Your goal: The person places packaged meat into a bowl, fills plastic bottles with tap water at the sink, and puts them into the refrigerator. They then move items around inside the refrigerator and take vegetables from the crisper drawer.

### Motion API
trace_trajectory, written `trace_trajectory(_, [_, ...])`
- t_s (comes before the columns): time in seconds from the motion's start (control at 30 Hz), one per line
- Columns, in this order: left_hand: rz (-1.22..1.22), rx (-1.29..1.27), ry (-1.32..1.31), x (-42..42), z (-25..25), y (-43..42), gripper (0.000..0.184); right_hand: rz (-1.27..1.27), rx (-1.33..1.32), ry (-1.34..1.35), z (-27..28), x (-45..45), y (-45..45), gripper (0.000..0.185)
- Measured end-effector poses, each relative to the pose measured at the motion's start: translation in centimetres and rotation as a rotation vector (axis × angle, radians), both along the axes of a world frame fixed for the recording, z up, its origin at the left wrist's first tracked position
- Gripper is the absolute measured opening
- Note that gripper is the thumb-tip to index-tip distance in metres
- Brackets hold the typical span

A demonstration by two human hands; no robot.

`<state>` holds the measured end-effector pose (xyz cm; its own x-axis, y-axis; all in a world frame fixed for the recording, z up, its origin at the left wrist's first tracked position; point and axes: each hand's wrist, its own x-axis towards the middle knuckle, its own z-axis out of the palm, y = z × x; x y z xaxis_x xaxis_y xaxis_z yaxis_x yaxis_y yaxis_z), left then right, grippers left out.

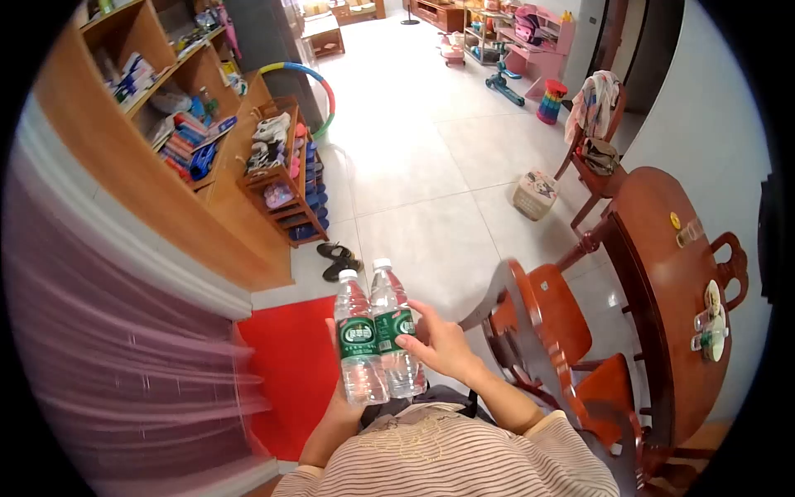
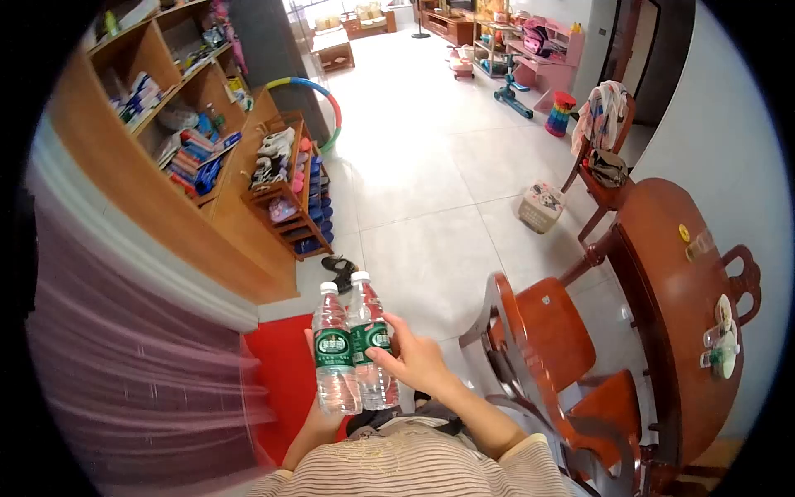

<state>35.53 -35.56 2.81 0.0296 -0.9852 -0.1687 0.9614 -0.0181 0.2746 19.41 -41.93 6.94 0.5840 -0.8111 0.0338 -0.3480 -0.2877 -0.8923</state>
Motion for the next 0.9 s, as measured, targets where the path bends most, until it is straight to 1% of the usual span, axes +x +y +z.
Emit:
trace_trajectory(0.1, [-0.009,-0.014,0.011,4.1,-0.1,-8.7,0.080,-0.017,0.017,0.021,0.9,4.2,-8.0,0.065])
trace_trajectory(0.13, [-0.014,-0.024,0.016,5.4,-0.5,-11.8,0.080,-0.034,-0.029,0.048,1.0,5.5,-10.8,0.065])
trace_trajectory(0.23, [-0.036,-0.048,0.054,9.5,-2.0,-20.8,0.080,-0.134,-0.099,0.046,-0.1,9.8,-19.1,0.058])
trace_trajectory(0.33, [-0.083,-0.085,0.135,14.3,-2.8,-30.6,0.080,-0.231,-0.133,0.022,-1.1,14.5,-27.9,0.056])
trace_trajectory(0.37, [-0.110,-0.099,0.184,15.6,-2.3,-33.9,0.080,-0.241,-0.125,0.016,-1.2,16.0,-30.6,0.055])
trace_trajectory(0.4, [-0.168,-0.171,0.222,16.6,-0.1,-36.3,0.080,-0.251,-0.119,0.013,-1.0,16.9,-33.1,0.055])
trace_trajectory(0.43, [-0.210,-0.224,0.325,18.0,0.6,-39.9,0.080,-0.259,-0.117,0.014,-0.5,18.0,-36.5,0.054])
trace_trajectory(0.5, [-0.242,-0.149,0.198,20.3,1.8,-45.8,0.080,-0.293,-0.116,0.002,-0.5,20.2,-42.2,0.055])
trace_trajectory(0.53, [-0.262,-0.118,0.231,21.4,1.2,-49.1,0.079,-0.309,-0.104,-0.001,0.0,21.1,-45.2,0.055])
trace_trajectory(0.57, [-0.315,-0.176,0.299,22.5,0.5,-52.5,0.078,-0.331,-0.090,-0.007,0.0,21.9,-48.2,0.055])
trace_trajectory(0.63, [-0.297,-0.082,0.175,23.8,0.7,-58.8,0.077,-0.343,-0.073,-0.004,-0.2,23.2,-54.3,0.057])
trace_trajectory(0.67, [-0.324,-0.099,0.208,24.7,1.2,-61.8,0.076,-0.347,-0.063,0.009,-0.6,24.2,-57.6,0.058])
trace_trajectory(0.7, [-0.297,-0.093,0.259,25.8,0.0,-65.4,0.076,-0.347,-0.058,0.017,-1.1,25.2,-61.1,0.059])
trace_trajectory(0.8, [-0.248,-0.124,0.183,28.7,-1.4,-74.9,0.074,-0.298,-0.016,0.019,-3.0,28.2,-70.9,0.060])
trace_trajectory(0.87, [-0.233,-0.147,0.123,30.7,-1.1,-81.3,0.073,-0.233,-0.037,0.019,-3.0,30.2,-78.1,0.061])
trace_trajectory(0.9, [-0.149,-0.154,0.148,31.6,-2.0,-84.3,0.072,-0.190,-0.051,0.039,-3.1,31.3,-81.7,0.061])
